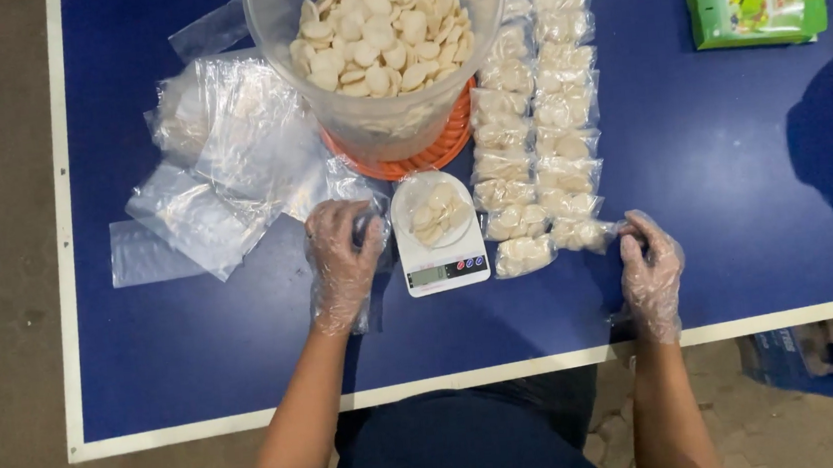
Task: Manually weighing and packaging snack pieces into small plastic bags on a digital scale.
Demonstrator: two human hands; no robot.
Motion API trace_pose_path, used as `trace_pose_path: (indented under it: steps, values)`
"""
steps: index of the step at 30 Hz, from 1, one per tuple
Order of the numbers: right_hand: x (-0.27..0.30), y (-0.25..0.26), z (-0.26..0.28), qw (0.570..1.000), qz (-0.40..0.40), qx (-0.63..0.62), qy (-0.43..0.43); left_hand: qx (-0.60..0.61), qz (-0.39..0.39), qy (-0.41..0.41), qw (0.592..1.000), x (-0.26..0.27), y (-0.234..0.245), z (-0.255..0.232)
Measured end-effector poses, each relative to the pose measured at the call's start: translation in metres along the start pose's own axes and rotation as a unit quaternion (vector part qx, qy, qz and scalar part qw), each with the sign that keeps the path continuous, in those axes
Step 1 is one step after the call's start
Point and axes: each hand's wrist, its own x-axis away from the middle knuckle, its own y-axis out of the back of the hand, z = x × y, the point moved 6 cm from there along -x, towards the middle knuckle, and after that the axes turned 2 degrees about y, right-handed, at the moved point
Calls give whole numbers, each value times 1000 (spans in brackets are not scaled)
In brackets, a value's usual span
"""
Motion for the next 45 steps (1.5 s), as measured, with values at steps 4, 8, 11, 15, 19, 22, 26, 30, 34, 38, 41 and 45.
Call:
trace_pose_path:
  steps: [4,8,11,15,19,22,26,30,34,38,41,45]
  values:
    - [-2,1,0,1000,-8,29,1,-3,27,24,999,-3,-18,-7]
    - [-2,0,1,997,-15,62,-33,-28,91,60,994,-8,-35,-16]
    - [0,1,-2,997,-25,61,-37,-85,108,55,989,-8,-37,-29]
    - [1,0,-16,996,-39,68,-44,-58,151,89,983,0,-48,-23]
    - [3,0,-17,995,-47,85,-28,-68,145,80,984,13,-59,-16]
    - [2,1,-11,995,-51,84,-32,-79,140,58,985,21,-63,-15]
    - [0,3,-3,994,-54,84,-40,-77,131,28,988,19,-53,-29]
    - [0,4,1,994,-56,81,-47,-38,106,-8,994,2,-26,-63]
    - [0,5,8,994,-68,76,-37,25,105,62,992,15,-33,-52]
    - [1,10,6,989,-118,83,-10,140,153,127,970,22,-31,-55]
    - [11,15,-6,980,-177,85,37,137,151,53,978,42,-39,-52]
    - [15,23,2,970,-176,115,121,150,106,49,982,51,-35,-25]
